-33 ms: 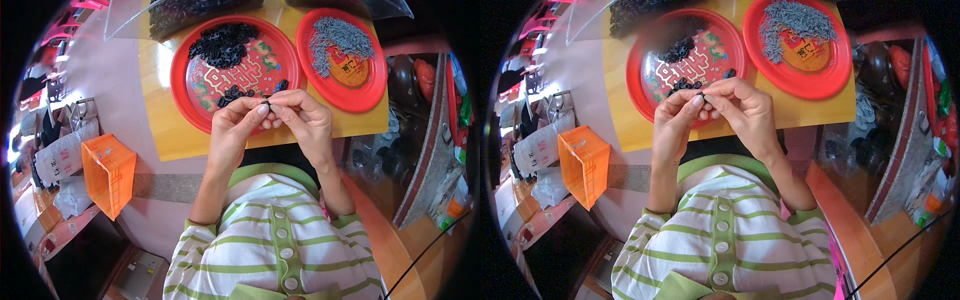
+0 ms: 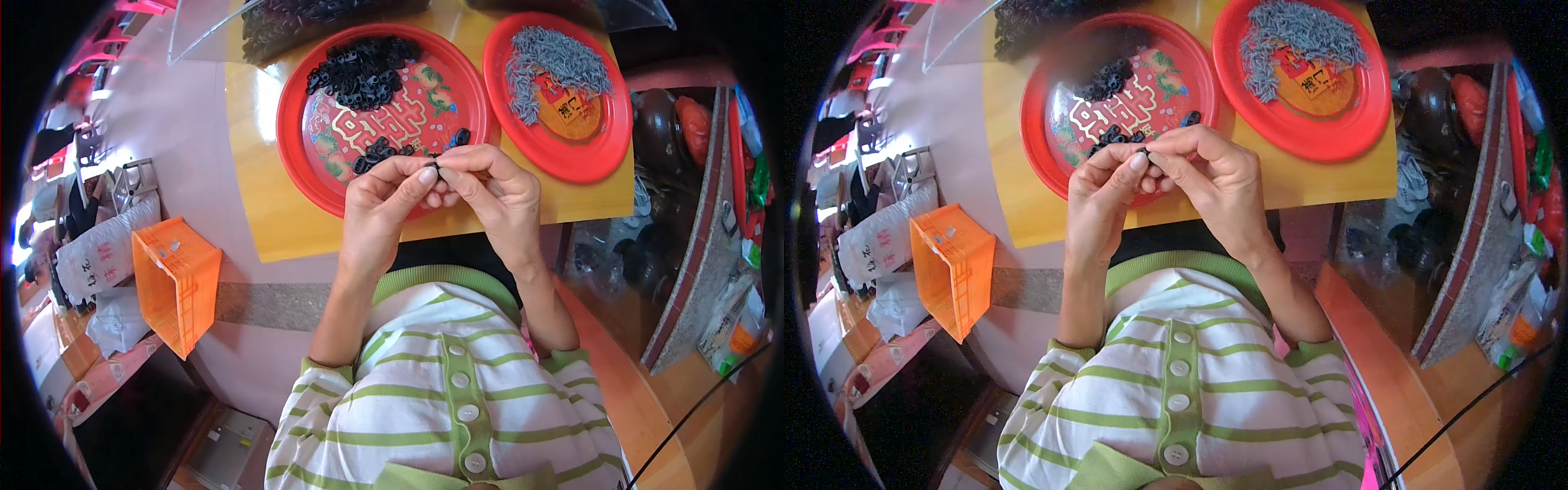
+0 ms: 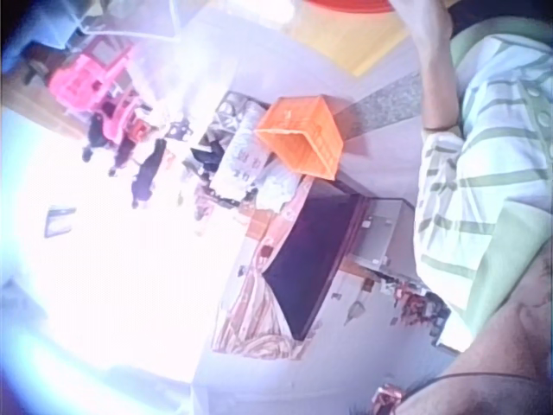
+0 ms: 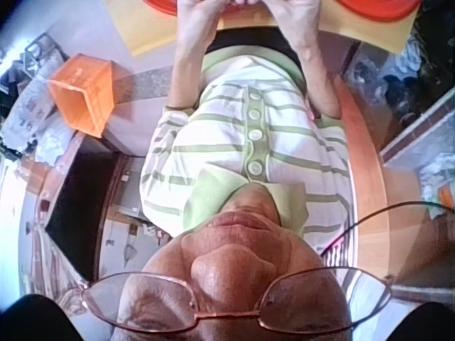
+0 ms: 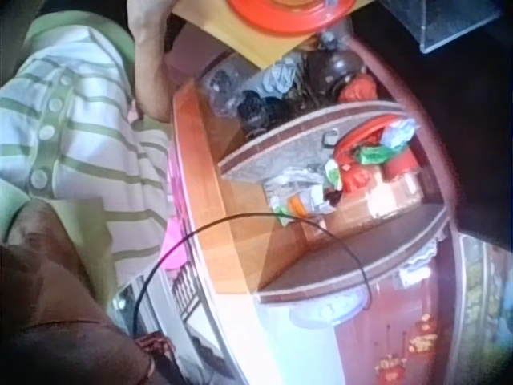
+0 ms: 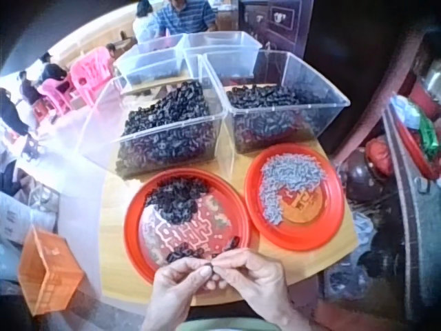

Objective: The person sits at a table and repeatedly picks up small black plastic rings and silver metal pins from two separate red plates. They insert the pins into the rings by hand, one at a time, and place the assembled units into a clear plastic container.

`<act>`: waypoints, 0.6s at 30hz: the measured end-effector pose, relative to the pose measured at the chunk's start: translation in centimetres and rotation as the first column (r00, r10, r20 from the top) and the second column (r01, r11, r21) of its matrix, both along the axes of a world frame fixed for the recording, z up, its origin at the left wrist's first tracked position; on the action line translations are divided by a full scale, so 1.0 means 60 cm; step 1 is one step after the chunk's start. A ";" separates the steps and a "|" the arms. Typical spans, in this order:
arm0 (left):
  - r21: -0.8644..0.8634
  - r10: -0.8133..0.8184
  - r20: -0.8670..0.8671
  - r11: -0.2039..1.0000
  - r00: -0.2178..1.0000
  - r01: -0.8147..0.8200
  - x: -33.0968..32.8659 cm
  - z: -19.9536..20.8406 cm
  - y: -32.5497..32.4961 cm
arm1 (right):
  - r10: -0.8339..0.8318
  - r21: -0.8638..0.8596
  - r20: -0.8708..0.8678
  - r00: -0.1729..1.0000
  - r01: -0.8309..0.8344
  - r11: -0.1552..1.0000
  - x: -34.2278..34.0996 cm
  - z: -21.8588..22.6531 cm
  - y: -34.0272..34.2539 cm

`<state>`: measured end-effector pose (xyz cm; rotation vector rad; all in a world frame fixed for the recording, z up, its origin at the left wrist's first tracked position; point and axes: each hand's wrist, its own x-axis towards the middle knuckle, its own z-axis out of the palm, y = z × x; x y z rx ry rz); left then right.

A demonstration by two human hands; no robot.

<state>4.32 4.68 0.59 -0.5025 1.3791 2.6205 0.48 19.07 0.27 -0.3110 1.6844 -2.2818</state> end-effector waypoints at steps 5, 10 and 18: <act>0.043 0.007 0.002 0.999 1.000 -0.007 0.000 0.001 -0.002 | 0.011 0.017 0.161 0.987 -0.014 1.000 -0.006 0.023 0.003; 0.017 -0.003 0.010 1.000 1.000 0.003 0.001 0.005 -0.006 | 0.050 0.095 0.076 0.996 -0.058 0.994 -0.009 0.025 0.011; -0.015 -0.011 0.013 1.000 1.000 0.011 0.028 -0.002 -0.009 | 0.063 0.215 0.030 0.998 -0.068 0.974 0.014 0.022 0.010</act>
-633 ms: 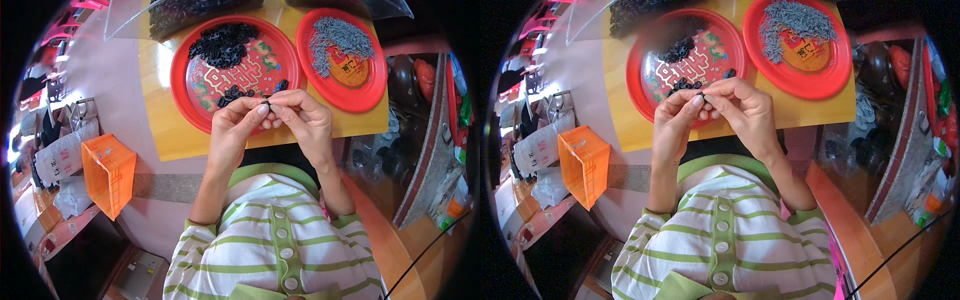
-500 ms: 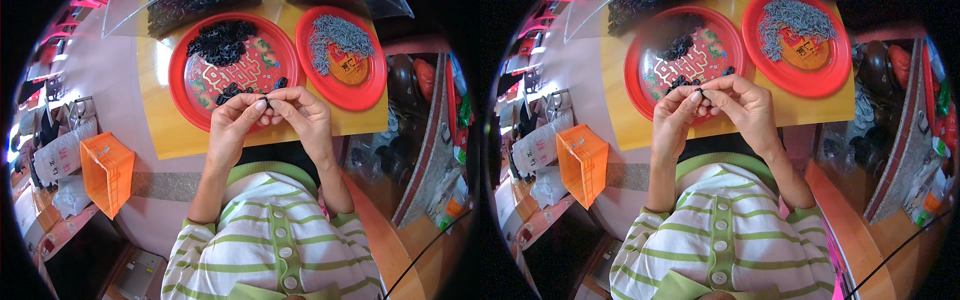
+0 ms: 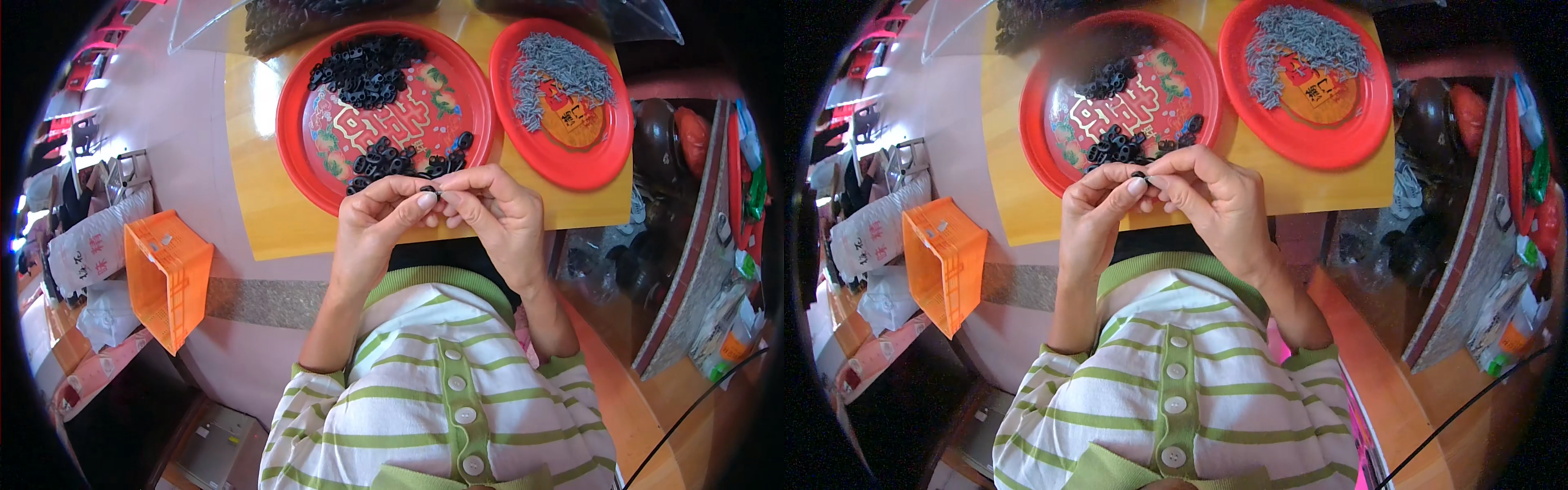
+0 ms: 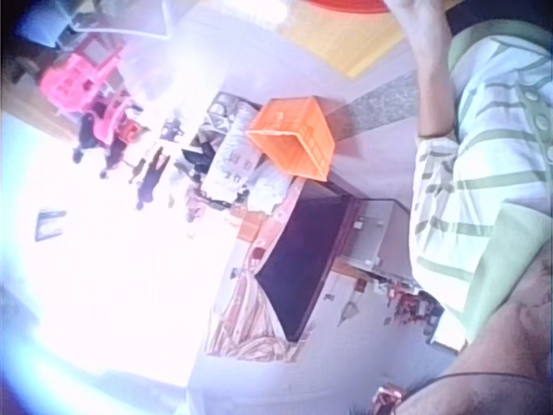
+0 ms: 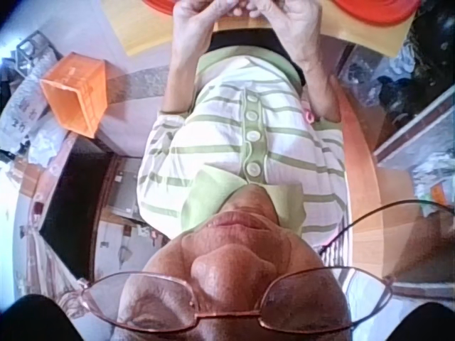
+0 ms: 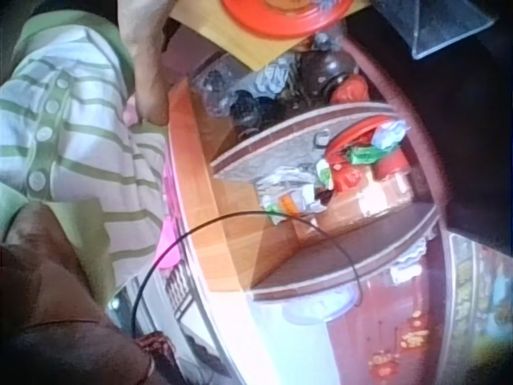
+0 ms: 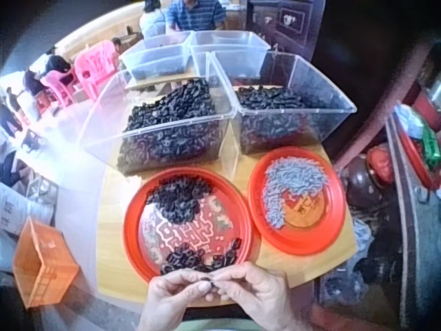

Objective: The person sits at a table and repeatedly picks up small black plastic rings and silver metal pins from two separate red plates. They insert the pins into the rings by hand, one at a time, and place the assembled units into a clear plastic container.

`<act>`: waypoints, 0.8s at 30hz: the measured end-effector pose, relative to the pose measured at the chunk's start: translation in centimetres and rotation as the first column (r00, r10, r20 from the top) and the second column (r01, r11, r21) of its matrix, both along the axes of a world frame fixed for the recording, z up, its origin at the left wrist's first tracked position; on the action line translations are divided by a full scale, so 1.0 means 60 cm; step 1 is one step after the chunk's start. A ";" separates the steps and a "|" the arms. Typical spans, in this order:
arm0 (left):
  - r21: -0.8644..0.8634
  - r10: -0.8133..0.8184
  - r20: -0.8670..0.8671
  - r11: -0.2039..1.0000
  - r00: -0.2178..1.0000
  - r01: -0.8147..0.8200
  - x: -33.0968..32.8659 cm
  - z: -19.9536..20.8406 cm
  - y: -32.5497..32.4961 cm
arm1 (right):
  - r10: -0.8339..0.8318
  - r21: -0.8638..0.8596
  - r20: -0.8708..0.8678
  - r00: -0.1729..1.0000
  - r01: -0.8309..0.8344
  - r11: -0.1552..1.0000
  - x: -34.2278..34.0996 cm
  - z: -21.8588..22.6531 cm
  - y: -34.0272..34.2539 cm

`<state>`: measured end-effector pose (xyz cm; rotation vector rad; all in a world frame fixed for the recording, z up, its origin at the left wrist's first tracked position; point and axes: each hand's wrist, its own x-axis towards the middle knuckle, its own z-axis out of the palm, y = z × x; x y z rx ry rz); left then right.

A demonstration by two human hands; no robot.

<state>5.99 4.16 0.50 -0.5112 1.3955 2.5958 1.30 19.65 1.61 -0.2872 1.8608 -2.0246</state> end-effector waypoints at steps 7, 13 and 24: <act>-0.034 -0.015 0.007 0.999 1.000 0.015 0.009 -0.007 0.001 | 0.008 -0.055 0.006 1.000 -0.008 0.998 0.019 -0.021 -0.003; -0.096 -0.032 0.031 0.995 0.999 0.035 0.004 0.002 -0.004 | 0.115 0.086 0.228 0.967 -0.138 0.987 -0.035 0.027 0.021; -0.151 -0.053 -0.004 0.987 0.999 0.051 0.000 -0.015 0.001 | 0.660 0.920 -0.381 0.648 0.197 0.338 -0.115 0.011 -0.018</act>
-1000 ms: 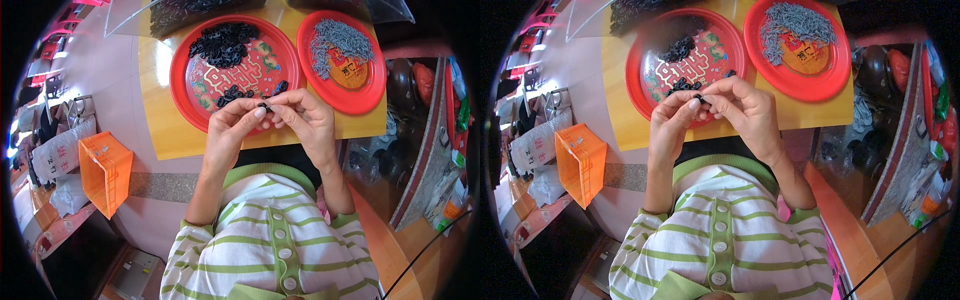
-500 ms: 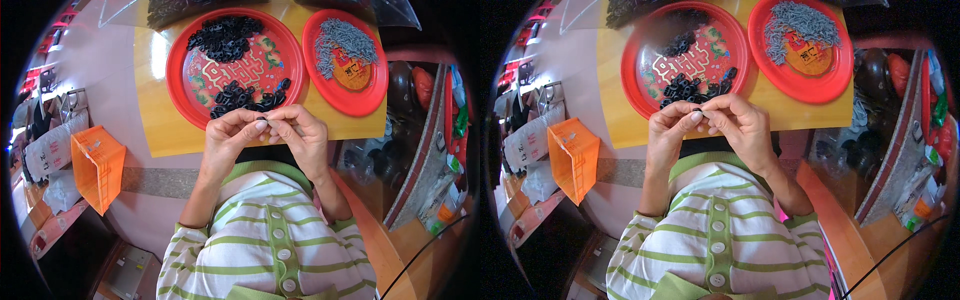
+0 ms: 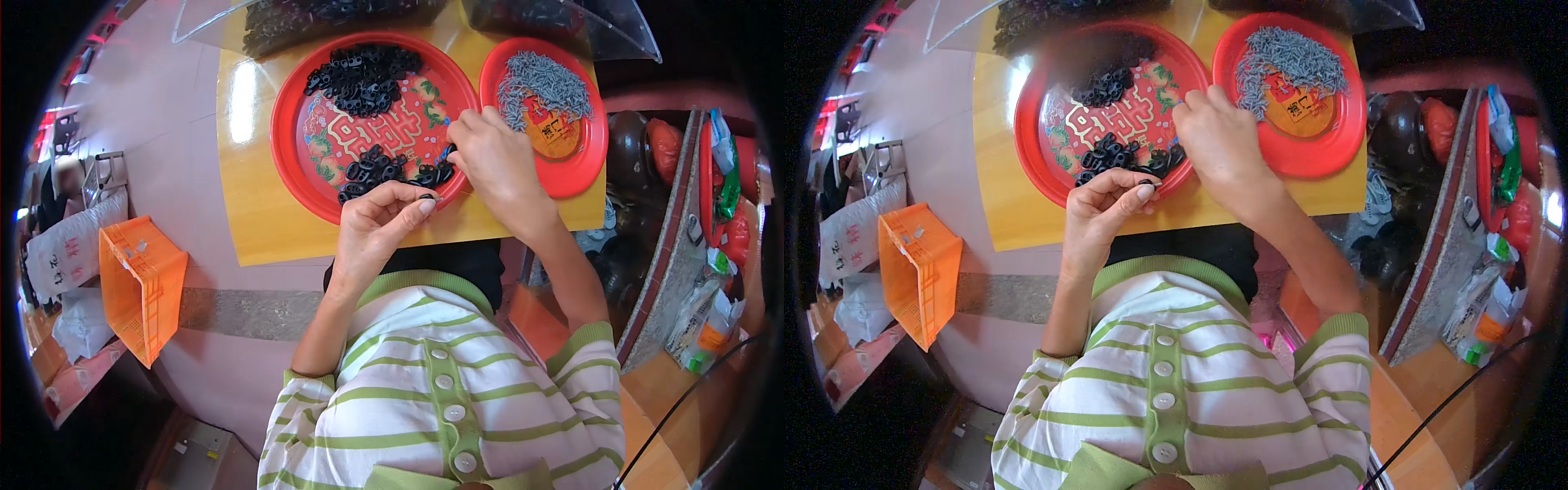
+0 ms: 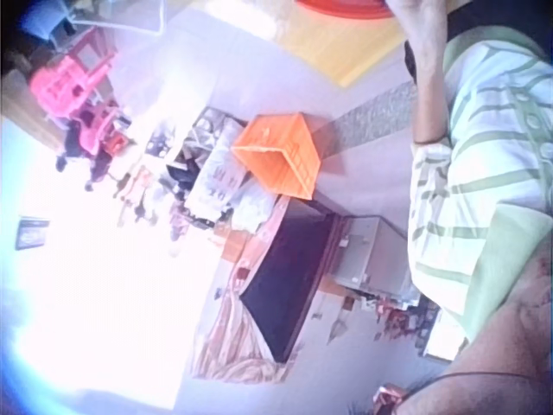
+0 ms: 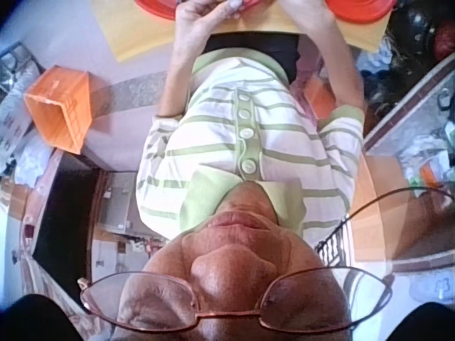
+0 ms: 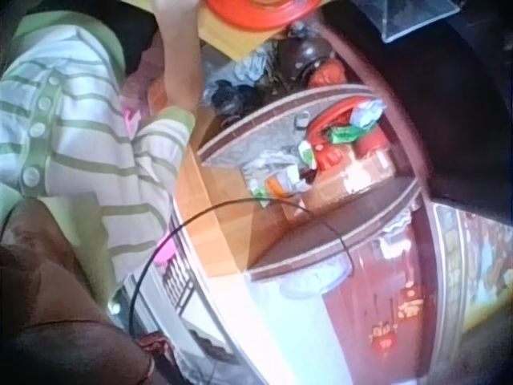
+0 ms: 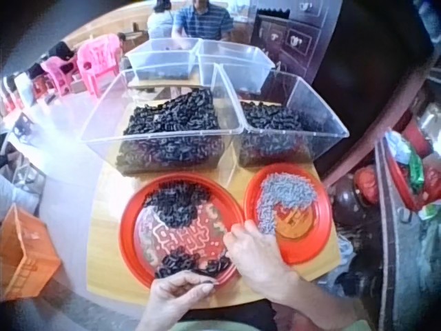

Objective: The person sits at a table and repeatedly picks up small black plastic rings and silver metal pins from two separate red plates. They insert the pins into the rings by hand, one at a time, and place the assembled units into a clear plastic container.

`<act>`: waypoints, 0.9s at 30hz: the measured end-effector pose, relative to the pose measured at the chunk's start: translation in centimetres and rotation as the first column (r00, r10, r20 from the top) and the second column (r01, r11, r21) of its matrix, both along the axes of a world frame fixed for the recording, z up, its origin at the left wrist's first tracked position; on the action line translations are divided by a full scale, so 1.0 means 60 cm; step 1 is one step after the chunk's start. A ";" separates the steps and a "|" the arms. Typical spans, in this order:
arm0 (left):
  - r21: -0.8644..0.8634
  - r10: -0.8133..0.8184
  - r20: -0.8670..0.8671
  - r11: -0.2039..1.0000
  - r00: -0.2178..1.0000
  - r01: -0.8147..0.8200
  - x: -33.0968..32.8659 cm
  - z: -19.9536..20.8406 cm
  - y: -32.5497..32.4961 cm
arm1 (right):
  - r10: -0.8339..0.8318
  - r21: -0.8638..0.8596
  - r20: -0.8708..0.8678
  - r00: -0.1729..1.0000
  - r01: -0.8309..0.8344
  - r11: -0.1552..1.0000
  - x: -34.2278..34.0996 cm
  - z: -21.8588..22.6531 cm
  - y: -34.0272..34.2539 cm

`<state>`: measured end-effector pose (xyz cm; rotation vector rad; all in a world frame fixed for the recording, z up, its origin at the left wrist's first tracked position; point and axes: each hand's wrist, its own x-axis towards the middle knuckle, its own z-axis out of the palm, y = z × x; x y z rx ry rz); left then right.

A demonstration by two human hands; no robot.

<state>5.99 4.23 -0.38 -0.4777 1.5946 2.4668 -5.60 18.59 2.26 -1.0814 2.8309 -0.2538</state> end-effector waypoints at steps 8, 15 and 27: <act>-0.014 0.026 -0.039 1.000 0.999 -0.027 0.003 -0.001 0.002 | 0.084 0.130 -0.058 0.995 -0.076 0.989 -0.014 0.005 -0.012; 0.008 -0.008 -0.017 1.000 1.000 0.008 0.005 0.002 -0.001 | 0.097 0.184 -0.133 0.986 -0.071 0.980 -0.011 -0.003 -0.026; 0.013 0.018 -0.032 1.000 0.999 -0.018 0.004 -0.001 0.002 | 0.228 0.281 -0.211 0.951 -0.165 0.946 -0.023 -0.003 -0.029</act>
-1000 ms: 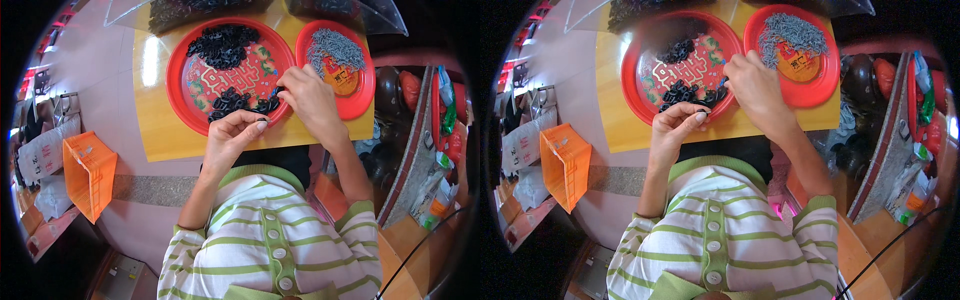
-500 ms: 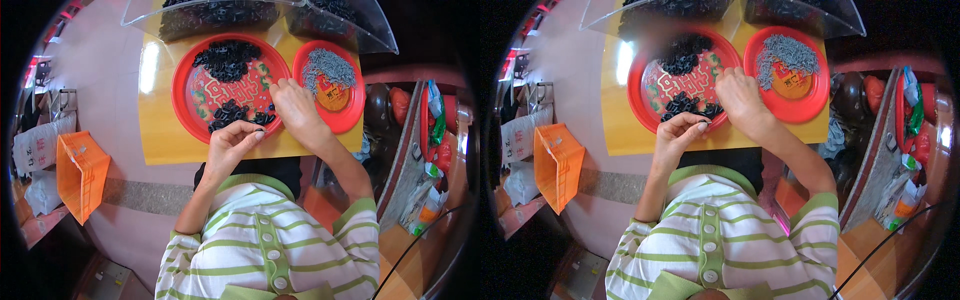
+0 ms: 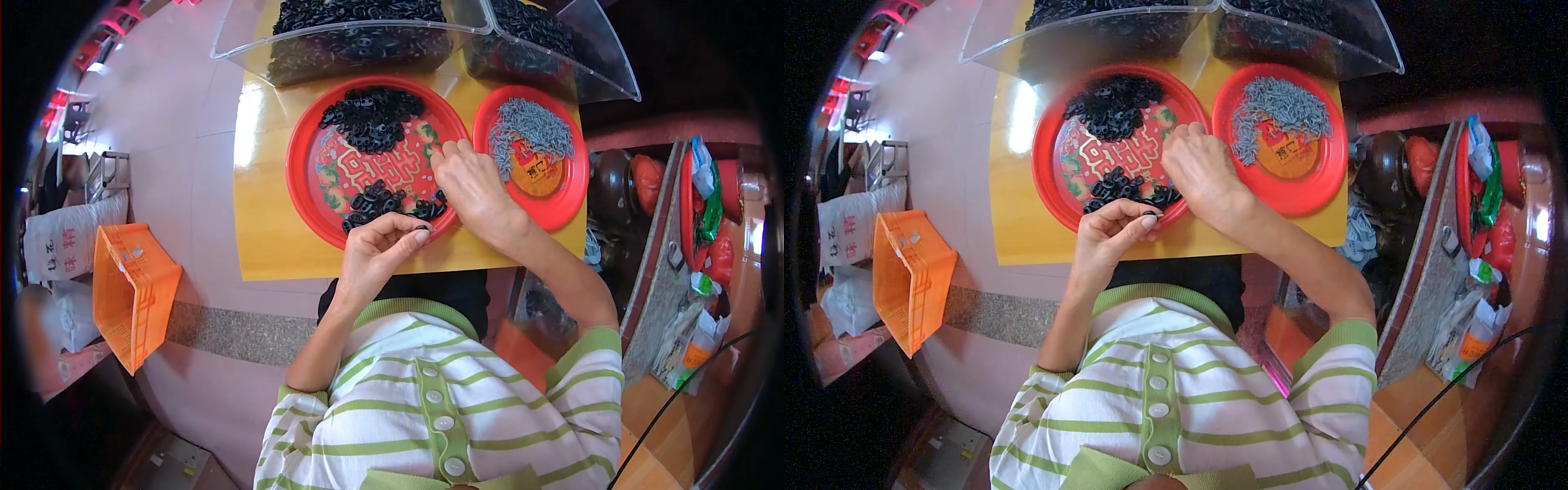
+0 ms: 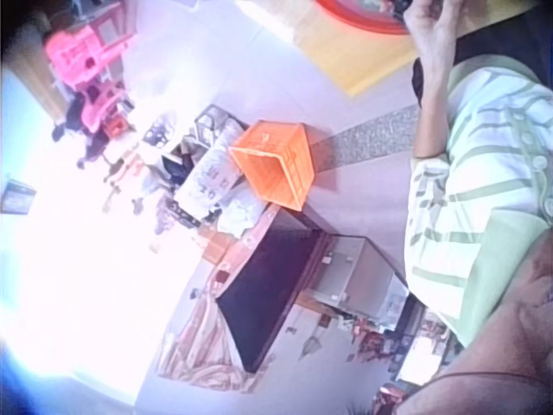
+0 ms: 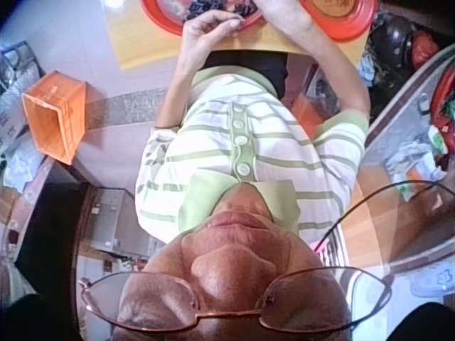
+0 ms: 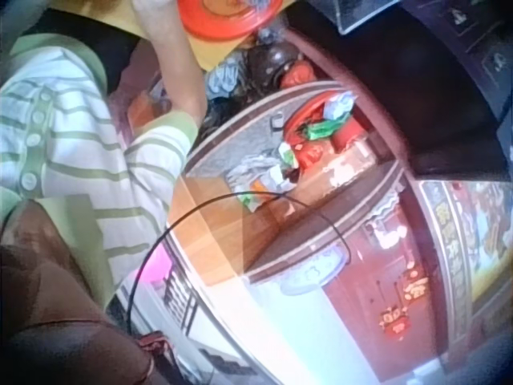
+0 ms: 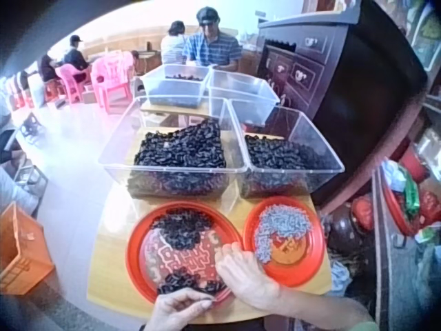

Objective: The person sits at a table and repeatedly picks up small black plastic rings and silver metal pins from two separate red plates. They insert the pins into the rings by hand, one at a time, and place the assembled units into a clear plastic container.

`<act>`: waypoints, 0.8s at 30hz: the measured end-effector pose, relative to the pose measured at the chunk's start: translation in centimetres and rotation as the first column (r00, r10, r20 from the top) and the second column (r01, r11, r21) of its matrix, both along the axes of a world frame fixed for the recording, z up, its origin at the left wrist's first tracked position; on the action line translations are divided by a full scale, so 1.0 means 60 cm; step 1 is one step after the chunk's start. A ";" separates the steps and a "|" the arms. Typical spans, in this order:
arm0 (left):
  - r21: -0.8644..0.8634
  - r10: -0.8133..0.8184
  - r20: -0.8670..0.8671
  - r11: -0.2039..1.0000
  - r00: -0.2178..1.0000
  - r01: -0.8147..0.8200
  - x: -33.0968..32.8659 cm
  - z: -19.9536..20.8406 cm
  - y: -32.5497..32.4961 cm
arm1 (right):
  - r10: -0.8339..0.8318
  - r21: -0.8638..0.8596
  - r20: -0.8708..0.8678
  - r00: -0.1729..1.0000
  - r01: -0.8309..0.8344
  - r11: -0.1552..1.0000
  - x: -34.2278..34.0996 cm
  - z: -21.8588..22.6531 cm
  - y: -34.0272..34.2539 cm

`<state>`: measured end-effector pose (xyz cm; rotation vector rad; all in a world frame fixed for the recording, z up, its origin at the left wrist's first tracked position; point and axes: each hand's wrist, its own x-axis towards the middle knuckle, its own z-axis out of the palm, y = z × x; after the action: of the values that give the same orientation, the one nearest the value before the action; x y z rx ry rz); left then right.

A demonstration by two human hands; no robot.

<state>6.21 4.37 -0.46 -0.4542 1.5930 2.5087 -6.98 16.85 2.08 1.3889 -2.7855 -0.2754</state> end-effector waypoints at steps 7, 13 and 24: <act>-0.012 -0.002 -0.017 1.000 1.000 0.001 0.001 0.008 -0.002 | -0.013 -0.180 0.077 0.997 0.026 0.983 -0.009 0.004 0.015; 0.059 0.095 0.005 0.994 0.995 -0.095 -0.007 0.018 -0.011 | 0.316 -0.416 0.889 0.330 0.871 0.262 0.033 0.002 0.038; 0.063 0.202 -0.035 0.978 0.979 -0.199 -0.038 0.027 0.005 | 0.614 -0.146 0.778 0.137 0.989 -0.036 0.076 -0.008 0.036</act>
<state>3.91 4.68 1.15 -0.5865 1.5537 2.7212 -2.41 18.99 1.59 -0.1374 -1.8776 3.1442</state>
